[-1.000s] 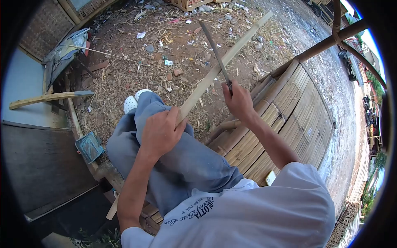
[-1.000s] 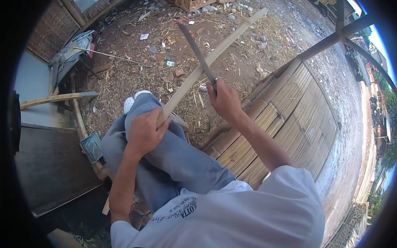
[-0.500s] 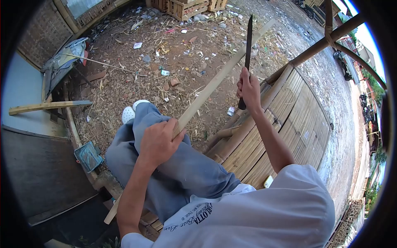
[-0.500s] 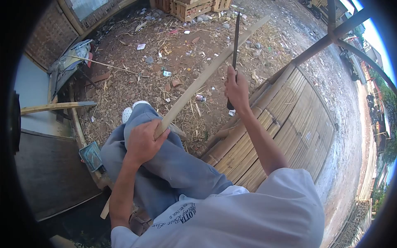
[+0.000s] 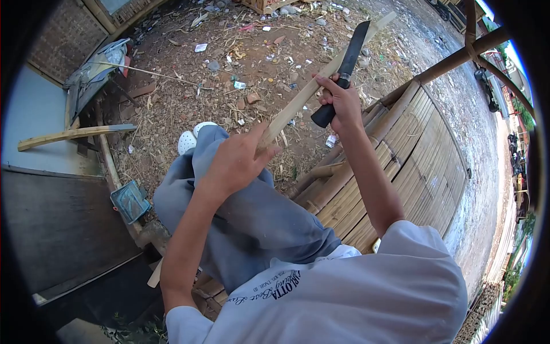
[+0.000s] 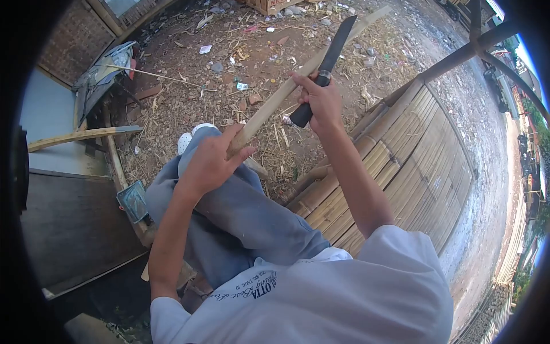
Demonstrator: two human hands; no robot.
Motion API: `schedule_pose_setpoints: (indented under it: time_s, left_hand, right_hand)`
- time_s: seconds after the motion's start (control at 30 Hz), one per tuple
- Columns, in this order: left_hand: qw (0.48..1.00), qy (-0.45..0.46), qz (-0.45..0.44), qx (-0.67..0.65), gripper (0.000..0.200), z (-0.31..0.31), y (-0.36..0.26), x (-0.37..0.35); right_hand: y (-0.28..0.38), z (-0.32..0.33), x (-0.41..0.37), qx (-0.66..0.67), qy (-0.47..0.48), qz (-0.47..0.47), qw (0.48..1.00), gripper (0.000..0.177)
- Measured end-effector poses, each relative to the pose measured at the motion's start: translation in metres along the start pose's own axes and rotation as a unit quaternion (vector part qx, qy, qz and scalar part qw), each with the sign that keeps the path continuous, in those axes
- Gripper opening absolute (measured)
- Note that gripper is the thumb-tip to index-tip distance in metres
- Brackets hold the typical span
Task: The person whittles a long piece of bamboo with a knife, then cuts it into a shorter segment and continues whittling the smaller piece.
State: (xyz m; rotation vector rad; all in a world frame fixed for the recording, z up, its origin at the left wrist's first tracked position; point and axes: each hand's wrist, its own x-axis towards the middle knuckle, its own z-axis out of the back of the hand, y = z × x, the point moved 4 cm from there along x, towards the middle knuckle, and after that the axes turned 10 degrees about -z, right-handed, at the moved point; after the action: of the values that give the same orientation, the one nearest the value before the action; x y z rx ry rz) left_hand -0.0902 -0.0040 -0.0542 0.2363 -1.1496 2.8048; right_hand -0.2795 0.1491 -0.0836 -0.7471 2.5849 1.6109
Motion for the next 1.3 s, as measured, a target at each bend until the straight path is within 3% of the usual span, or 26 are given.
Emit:
schedule_pose_setpoints:
  time_s: [0.07, 0.27, 0.4, 0.47, 0.53, 0.57, 0.63, 0.67, 0.73, 0.77, 0.83, 0.87, 0.93, 0.97, 1.03, 1.17, 1.23, 1.3]
  left_hand:
    - [0.997, -0.002, 0.008, 0.081, 0.039, 0.002, -0.004, -0.016]
    - [0.994, -0.008, -0.024, 0.106, 0.030, 0.004, -0.002, -0.029]
    - [0.993, -0.009, -0.009, 0.114, 0.028, 0.001, -0.002, -0.024]
    - [0.992, -0.018, -0.003, 0.125, 0.029, 0.000, -0.001, -0.024]
    - [0.990, -0.022, -0.019, 0.136, 0.029, -0.001, -0.001, -0.024]
    - [0.988, -0.026, -0.034, 0.147, 0.031, -0.001, -0.002, -0.024]
    - [0.990, -0.020, -0.020, 0.135, 0.030, -0.001, -0.001, -0.026]
    - [0.992, -0.017, -0.005, 0.121, 0.029, 0.000, 0.000, -0.027]
    - [0.992, -0.014, 0.001, 0.123, 0.029, -0.001, 0.003, -0.028]
    - [0.992, -0.015, 0.006, 0.125, 0.029, -0.001, 0.004, -0.028]
    - [0.991, -0.017, 0.003, 0.129, 0.029, 0.001, 0.001, -0.028]
    - [0.991, -0.014, 0.000, 0.132, 0.029, 0.001, -0.001, -0.027]
    - [0.991, -0.025, -0.010, 0.131, 0.029, -0.001, -0.002, -0.026]
    - [0.991, -0.035, -0.020, 0.131, 0.030, -0.001, -0.002, -0.025]
    - [0.992, -0.028, -0.010, 0.126, 0.029, -0.003, -0.002, -0.021]
    - [0.994, -0.038, 0.010, 0.103, 0.029, 0.000, 0.005, -0.017]
    - [0.992, -0.043, 0.008, 0.119, 0.029, 0.001, 0.002, -0.019]
    - [0.991, -0.045, 0.006, 0.129, 0.029, 0.000, 0.000, -0.022]
  right_hand:
    - [0.004, 0.010, 0.007, 0.024, -0.051, 0.027, 0.998, 0.031]
    - [0.021, 0.028, 0.011, -0.075, -0.095, 0.072, 0.990, 0.023]
    - [-0.031, 0.029, -0.028, -0.208, 0.038, 0.033, 0.977, 0.032]
    - [-0.067, 0.028, -0.058, -0.370, 0.067, 0.054, 0.925, 0.030]
    - [-0.084, 0.011, -0.094, -0.517, 0.153, 0.120, 0.834, 0.031]
    - [-0.084, 0.011, -0.095, -0.515, 0.151, 0.120, 0.835, 0.031]
    - [-0.082, 0.005, -0.102, -0.606, 0.168, 0.246, 0.738, 0.028]
    - [-0.080, 0.007, -0.095, -0.605, 0.167, 0.246, 0.739, 0.028]
    - [-0.066, 0.029, -0.059, -0.621, -0.031, 0.161, 0.766, 0.027]
    - [-0.062, 0.033, -0.051, -0.622, -0.031, 0.162, 0.766, 0.027]
    - [-0.045, 0.039, -0.039, -0.536, -0.103, 0.170, 0.820, 0.029]
    - [-0.051, 0.038, -0.048, -0.536, -0.102, 0.173, 0.820, 0.029]
    - [-0.073, 0.012, -0.089, -0.601, 0.107, 0.220, 0.761, 0.030]
    - [-0.071, 0.013, -0.086, -0.599, 0.102, 0.218, 0.763, 0.030]
    - [-0.067, 0.009, -0.080, -0.648, 0.130, 0.290, 0.692, 0.030]
    - [-0.074, -0.002, -0.075, -0.623, 0.104, 0.304, 0.713, 0.029]
    - [-0.074, -0.006, -0.085, -0.602, 0.088, 0.218, 0.763, 0.029]
    - [-0.076, -0.004, -0.097, -0.612, 0.103, 0.201, 0.758, 0.029]
